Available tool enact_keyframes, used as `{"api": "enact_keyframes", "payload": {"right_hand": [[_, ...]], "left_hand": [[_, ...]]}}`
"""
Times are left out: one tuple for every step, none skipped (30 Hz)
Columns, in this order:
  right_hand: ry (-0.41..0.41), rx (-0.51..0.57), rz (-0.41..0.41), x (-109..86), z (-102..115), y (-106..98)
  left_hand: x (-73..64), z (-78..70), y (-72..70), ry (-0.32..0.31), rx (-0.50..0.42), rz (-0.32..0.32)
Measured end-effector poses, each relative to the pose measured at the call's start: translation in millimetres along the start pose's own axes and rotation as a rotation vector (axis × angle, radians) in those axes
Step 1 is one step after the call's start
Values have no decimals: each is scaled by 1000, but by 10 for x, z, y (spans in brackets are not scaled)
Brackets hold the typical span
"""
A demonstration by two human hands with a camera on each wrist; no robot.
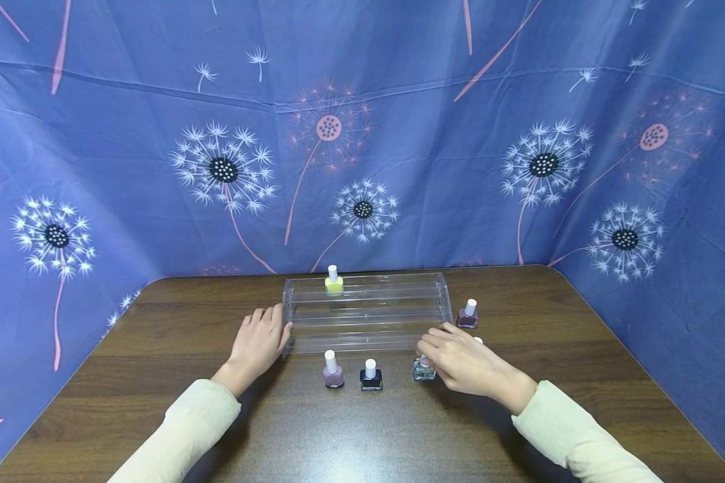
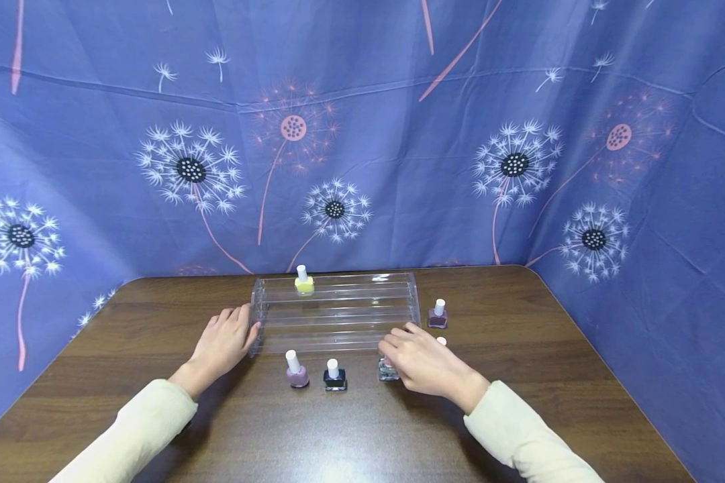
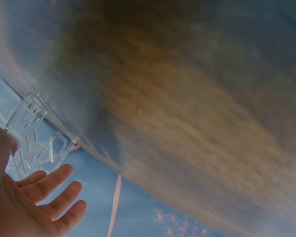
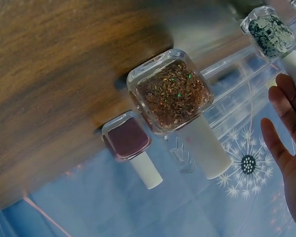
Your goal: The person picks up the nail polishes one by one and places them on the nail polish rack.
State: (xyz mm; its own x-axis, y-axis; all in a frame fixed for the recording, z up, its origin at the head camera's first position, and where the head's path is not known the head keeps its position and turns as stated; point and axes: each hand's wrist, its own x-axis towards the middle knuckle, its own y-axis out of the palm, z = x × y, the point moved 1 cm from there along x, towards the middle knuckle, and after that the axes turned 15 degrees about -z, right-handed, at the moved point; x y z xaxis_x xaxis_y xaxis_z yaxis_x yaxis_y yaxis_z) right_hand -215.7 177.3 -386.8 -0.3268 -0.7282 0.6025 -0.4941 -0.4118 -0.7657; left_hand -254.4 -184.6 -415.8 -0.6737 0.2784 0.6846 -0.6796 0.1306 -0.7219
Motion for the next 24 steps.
{"api": "enact_keyframes", "payload": {"right_hand": [[-2,-2,2,2,-2,-2],[-4,-3,0,7,-4,-4],[-9,-7,-3,11,-8,-4],[-14,-12,-9,17,-12,-6],[-22,-19,-17,22,-17,-6],[-30,-25,-26,29,-22,-6],[-38,-30,-37,34,-28,-5],[-44,-34,-48,41,-35,-6],[-50,-38,-57,48,-42,-8],[-53,-39,-63,55,-47,-11],[-55,-40,-67,63,-53,-14],[-56,-39,-70,71,-60,-17],[-55,-37,-72,80,-65,-22],[-54,-35,-73,89,-70,-28],[-52,-33,-73,99,-76,-34],[-50,-29,-73,109,-82,-40],[-47,-26,-73,119,-88,-46],[-42,-22,-73,130,-96,-52],[-39,-20,-74,140,-103,-59],[-35,-17,-74,149,-112,-64],[-31,-15,-74,159,-121,-71],[-29,-14,-74,168,-130,-76],[-26,-12,-73,178,-139,-81],[-25,-11,-73,185,-149,-84]], "left_hand": [[0,-1,2,1,4,3],[-1,-3,2,2,6,5],[-3,-5,4,0,6,10],[-3,-7,3,1,9,12],[-2,-9,0,1,13,14],[-1,-10,-1,2,15,16],[-2,-10,-2,4,17,14],[-1,-11,-4,5,17,13],[0,-12,-4,5,16,13],[1,-13,-6,4,15,14],[2,-12,-8,3,14,16],[3,-12,-10,2,13,19],[3,-13,-13,1,13,23],[4,-15,-17,-1,12,29],[3,-15,-19,-3,11,34],[2,-15,-22,-5,11,40],[1,-15,-23,-5,11,45],[0,-15,-23,-6,11,48],[-2,-14,-21,-7,11,50],[-2,-14,-18,-8,10,50],[-3,-13,-16,-8,10,49],[-4,-14,-14,-7,12,47],[-5,-13,-12,-6,12,45],[-5,-14,-10,-5,13,42]]}}
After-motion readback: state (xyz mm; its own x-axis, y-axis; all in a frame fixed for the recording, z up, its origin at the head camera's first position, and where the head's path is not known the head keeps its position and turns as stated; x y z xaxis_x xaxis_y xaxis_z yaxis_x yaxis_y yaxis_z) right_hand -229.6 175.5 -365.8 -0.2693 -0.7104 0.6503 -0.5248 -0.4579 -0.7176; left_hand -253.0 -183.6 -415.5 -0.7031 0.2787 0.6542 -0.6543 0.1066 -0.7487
